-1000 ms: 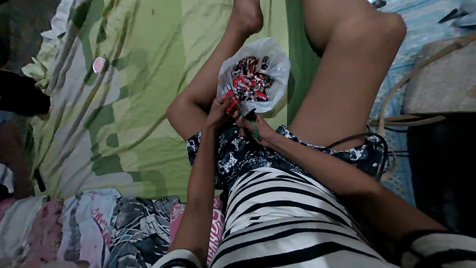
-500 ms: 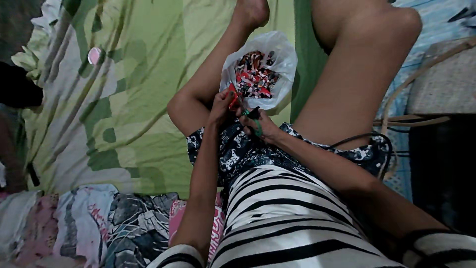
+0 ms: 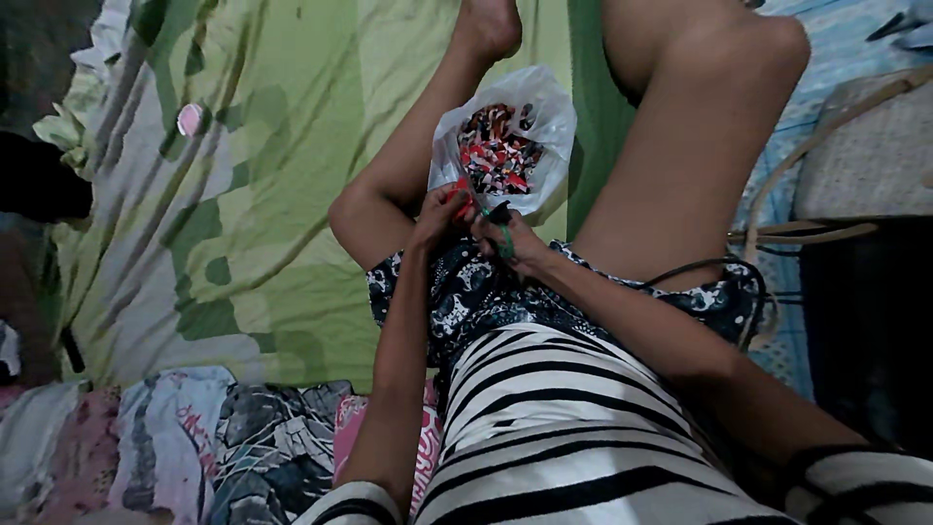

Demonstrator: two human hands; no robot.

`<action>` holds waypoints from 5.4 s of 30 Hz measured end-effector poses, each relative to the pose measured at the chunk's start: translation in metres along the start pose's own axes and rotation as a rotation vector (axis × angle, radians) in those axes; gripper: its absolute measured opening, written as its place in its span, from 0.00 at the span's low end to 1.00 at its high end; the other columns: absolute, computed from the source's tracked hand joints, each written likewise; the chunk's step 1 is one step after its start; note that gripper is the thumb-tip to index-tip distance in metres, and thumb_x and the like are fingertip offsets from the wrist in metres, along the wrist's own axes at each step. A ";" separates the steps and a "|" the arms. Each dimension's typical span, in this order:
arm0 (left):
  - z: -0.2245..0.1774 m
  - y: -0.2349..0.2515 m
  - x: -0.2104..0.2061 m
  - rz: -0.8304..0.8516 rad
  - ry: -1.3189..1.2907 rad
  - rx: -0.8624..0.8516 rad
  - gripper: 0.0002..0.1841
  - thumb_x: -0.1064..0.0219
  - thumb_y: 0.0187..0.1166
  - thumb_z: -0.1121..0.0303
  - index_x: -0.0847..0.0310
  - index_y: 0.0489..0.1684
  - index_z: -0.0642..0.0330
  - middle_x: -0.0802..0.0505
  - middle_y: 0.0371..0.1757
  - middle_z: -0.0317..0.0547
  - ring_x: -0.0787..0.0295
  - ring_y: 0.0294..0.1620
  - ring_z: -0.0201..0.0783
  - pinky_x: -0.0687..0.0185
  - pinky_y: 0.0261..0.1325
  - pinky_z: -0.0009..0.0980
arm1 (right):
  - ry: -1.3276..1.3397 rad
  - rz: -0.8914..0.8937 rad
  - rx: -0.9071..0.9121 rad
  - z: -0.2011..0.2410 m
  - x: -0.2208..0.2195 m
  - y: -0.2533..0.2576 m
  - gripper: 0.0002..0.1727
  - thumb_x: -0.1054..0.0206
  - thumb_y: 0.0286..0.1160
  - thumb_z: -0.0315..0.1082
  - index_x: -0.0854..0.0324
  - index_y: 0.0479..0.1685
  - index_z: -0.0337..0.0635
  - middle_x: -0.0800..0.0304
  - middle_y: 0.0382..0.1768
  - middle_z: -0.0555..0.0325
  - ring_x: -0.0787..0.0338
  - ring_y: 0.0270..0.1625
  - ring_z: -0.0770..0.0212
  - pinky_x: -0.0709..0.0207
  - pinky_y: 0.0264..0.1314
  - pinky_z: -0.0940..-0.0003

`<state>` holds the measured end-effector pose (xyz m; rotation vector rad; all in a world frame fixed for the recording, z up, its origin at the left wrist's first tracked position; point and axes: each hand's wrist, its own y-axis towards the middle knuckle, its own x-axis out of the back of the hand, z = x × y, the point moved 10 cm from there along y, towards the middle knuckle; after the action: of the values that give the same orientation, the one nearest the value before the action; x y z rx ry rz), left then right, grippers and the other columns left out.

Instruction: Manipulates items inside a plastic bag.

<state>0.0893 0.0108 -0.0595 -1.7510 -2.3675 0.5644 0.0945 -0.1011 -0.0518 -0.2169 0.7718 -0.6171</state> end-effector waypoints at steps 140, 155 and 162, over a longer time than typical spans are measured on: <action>-0.050 0.010 0.011 0.118 0.111 -0.286 0.43 0.37 0.74 0.81 0.57 0.92 0.68 0.34 0.89 0.49 0.31 0.84 0.34 0.31 0.81 0.30 | -0.479 0.009 -0.012 0.016 0.023 -0.006 0.21 0.24 0.73 0.42 0.14 0.60 0.38 0.09 0.34 0.62 0.14 0.26 0.74 0.15 0.32 0.74; -0.043 0.007 0.014 0.238 0.229 -0.185 0.52 0.32 0.69 0.79 0.65 0.96 0.58 0.38 0.93 0.46 0.33 0.86 0.35 0.28 0.79 0.31 | -0.457 0.103 -0.017 0.011 0.015 -0.007 0.17 0.24 0.73 0.38 0.14 0.55 0.37 0.10 0.34 0.62 0.14 0.27 0.74 0.14 0.35 0.74; -0.043 0.008 0.017 0.208 0.170 -0.151 0.52 0.32 0.66 0.82 0.60 0.96 0.56 0.33 0.90 0.45 0.29 0.83 0.37 0.23 0.75 0.32 | -0.467 0.170 -0.001 0.007 0.012 -0.005 0.16 0.23 0.72 0.35 0.14 0.52 0.36 0.10 0.32 0.62 0.13 0.26 0.74 0.14 0.32 0.75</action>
<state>0.1052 0.0382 -0.0242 -2.0358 -2.1789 0.2536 0.1037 -0.1132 -0.0521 -0.2806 0.3349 -0.3832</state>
